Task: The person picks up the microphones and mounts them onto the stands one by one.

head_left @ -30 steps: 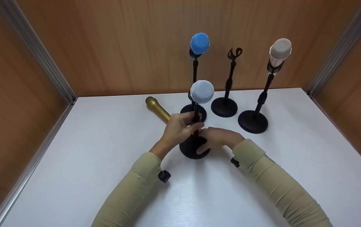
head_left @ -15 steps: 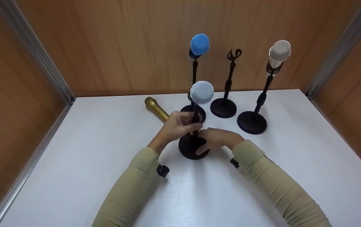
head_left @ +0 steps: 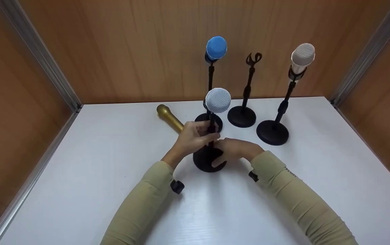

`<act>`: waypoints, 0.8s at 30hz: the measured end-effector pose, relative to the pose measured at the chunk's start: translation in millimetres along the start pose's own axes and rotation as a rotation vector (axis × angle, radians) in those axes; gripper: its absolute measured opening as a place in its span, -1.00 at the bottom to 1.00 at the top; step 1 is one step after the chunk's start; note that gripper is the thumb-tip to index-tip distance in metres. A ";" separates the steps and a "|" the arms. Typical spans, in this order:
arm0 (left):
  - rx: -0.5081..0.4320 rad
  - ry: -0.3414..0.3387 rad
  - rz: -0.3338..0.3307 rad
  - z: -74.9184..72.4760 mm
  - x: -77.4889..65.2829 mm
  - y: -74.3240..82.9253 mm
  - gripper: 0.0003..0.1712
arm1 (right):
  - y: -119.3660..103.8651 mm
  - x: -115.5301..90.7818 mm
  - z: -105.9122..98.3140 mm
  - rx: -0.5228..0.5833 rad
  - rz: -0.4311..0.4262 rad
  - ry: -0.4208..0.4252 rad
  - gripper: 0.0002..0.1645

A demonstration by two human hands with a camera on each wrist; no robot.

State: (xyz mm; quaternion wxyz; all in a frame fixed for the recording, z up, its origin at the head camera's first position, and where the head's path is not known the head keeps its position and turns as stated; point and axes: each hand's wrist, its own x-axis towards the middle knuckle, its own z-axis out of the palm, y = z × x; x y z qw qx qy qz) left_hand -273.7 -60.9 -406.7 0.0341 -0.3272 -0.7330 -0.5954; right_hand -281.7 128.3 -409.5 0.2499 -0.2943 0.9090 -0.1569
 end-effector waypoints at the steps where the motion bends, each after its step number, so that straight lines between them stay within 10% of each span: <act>1: -0.008 -0.016 -0.003 -1.4 0.8 -0.9 -0.88 | -0.1 -0.2 0.0 0.002 -0.001 0.001 -0.18; 13: -0.028 -0.041 -0.038 -3.0 -1.7 -0.4 -0.70 | -0.6 -2.5 0.5 0.001 -0.023 0.007 -0.20; 19: 0.263 -0.089 -0.091 -6.7 -16.2 4.6 -0.51 | 1.2 -8.7 4.1 -0.036 -0.066 0.038 -0.28; 24: 0.523 -0.272 -0.219 -9.7 -33.4 3.9 -0.59 | 1.8 -19.6 0.1 -0.164 -0.080 0.112 -0.32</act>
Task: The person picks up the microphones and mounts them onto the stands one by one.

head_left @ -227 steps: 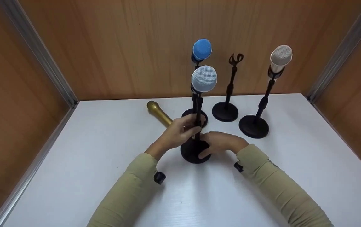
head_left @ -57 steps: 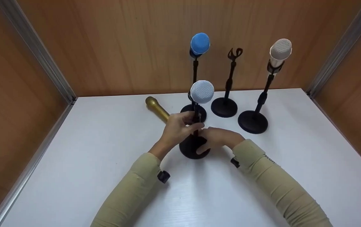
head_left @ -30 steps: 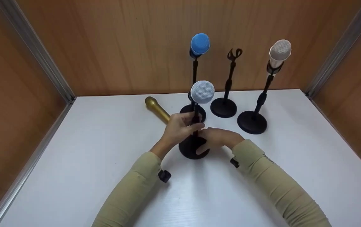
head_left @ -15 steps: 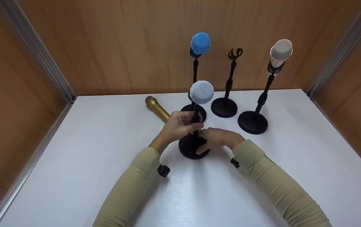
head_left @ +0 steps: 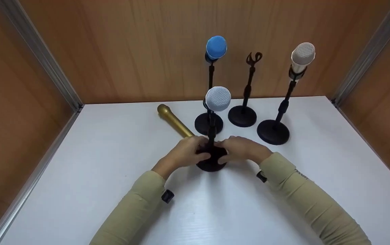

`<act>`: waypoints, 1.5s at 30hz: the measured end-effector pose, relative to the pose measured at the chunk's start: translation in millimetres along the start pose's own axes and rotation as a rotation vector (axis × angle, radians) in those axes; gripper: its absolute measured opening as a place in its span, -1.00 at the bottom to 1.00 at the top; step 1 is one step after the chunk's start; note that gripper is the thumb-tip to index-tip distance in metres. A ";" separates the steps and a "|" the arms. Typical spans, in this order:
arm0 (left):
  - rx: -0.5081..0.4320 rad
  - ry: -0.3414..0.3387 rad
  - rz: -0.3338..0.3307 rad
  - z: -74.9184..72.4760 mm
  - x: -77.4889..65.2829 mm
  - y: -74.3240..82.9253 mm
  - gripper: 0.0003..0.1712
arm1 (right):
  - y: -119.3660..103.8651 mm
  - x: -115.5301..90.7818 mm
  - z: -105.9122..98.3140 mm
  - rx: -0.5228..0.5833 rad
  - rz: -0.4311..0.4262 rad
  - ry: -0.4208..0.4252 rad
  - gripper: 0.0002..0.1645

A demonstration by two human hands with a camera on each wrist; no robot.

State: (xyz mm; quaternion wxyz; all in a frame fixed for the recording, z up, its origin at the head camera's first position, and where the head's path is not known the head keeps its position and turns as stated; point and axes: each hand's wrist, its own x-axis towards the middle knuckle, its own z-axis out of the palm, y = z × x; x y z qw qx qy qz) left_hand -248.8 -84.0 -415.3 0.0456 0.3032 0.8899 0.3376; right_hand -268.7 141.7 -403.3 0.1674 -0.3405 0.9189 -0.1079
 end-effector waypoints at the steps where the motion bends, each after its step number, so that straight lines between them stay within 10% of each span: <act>1: 0.049 -0.034 -0.014 1.3 -1.7 -0.2 -0.62 | 0.4 -1.9 -1.6 -0.027 0.009 0.018 -0.32; 11: 0.297 -0.099 -0.025 9.7 -0.2 3.0 -0.64 | -0.1 -6.4 -4.9 -0.002 0.116 0.069 -0.22; 45: 0.300 -0.126 -0.037 -2.2 -13.5 -0.9 -0.61 | -33.7 6.4 8.9 -0.096 0.051 0.084 -0.69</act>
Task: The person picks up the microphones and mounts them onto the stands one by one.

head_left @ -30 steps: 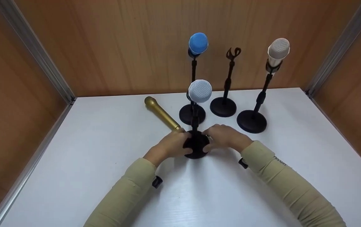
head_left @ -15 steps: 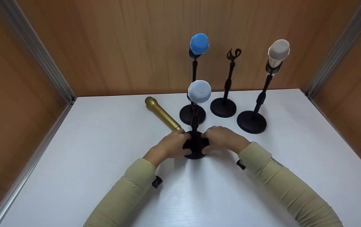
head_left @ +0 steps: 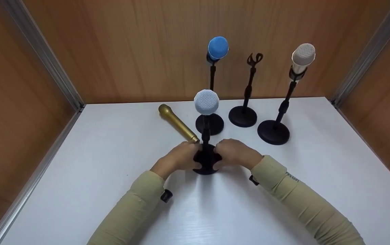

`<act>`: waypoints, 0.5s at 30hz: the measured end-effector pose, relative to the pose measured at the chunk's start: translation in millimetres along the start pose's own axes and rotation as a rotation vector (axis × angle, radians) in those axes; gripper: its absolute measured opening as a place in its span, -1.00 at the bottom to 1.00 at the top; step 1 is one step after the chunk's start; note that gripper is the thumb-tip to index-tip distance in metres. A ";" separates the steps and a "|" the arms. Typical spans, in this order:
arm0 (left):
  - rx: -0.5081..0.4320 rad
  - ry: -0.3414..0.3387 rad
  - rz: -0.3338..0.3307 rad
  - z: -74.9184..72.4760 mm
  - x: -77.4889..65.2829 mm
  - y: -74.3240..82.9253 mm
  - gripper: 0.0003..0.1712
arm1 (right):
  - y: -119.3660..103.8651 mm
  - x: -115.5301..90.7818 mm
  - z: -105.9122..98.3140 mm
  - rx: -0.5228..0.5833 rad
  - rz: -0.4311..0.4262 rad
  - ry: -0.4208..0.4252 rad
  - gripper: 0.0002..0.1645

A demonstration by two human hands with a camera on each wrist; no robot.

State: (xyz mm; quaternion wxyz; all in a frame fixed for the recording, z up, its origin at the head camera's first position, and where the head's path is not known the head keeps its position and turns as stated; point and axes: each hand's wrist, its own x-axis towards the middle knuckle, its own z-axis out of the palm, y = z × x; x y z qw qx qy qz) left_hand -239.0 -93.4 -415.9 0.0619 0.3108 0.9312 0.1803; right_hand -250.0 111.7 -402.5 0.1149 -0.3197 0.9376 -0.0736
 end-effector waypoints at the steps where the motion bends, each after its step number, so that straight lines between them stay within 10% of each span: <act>1: -0.006 -0.003 0.001 -1.3 -0.8 -0.9 -0.58 | -1.6 0.5 0.2 -0.001 -0.008 0.003 -0.69; 15: -0.137 -0.032 -0.091 -12.6 -19.2 -24.7 -0.43 | -29.8 12.8 8.3 -0.003 -0.100 0.057 -0.69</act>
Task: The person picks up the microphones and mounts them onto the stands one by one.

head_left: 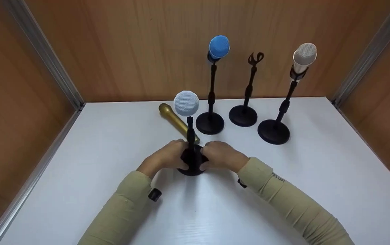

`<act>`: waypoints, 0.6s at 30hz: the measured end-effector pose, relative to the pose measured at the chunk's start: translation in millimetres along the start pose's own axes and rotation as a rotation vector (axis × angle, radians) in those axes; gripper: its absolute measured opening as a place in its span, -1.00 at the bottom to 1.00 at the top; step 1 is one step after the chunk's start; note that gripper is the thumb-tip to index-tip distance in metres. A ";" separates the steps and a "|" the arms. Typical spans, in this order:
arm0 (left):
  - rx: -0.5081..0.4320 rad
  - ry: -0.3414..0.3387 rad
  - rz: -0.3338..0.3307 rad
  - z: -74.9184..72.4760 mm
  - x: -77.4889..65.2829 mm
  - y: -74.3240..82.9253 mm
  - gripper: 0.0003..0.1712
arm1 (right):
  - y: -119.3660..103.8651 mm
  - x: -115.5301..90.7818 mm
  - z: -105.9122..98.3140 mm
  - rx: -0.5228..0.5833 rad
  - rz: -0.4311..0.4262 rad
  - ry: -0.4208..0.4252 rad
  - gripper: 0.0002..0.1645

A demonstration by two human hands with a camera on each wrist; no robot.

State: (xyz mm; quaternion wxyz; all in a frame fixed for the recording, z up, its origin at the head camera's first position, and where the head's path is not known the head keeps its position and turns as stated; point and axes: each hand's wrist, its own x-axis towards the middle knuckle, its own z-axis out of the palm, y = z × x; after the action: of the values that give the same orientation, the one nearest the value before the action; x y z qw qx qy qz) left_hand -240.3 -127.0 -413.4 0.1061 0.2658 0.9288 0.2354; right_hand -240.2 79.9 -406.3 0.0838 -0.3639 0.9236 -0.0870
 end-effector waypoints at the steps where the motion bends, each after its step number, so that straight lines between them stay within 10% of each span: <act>1: -0.003 0.005 -0.007 -1.9 -2.1 -2.2 -0.42 | -1.9 2.0 0.3 -0.009 0.003 0.003 -0.69; 18: -0.073 0.104 -0.199 -17.8 -25.5 -48.7 -0.44 | -40.8 62.7 8.8 -0.224 0.061 0.072 -0.68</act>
State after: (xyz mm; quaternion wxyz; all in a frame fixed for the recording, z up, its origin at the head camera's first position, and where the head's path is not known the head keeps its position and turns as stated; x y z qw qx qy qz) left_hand -246.3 -184.0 -420.1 0.0903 0.1558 0.9457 0.2707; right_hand -256.7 6.6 -411.5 0.0119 -0.3393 0.9406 0.0065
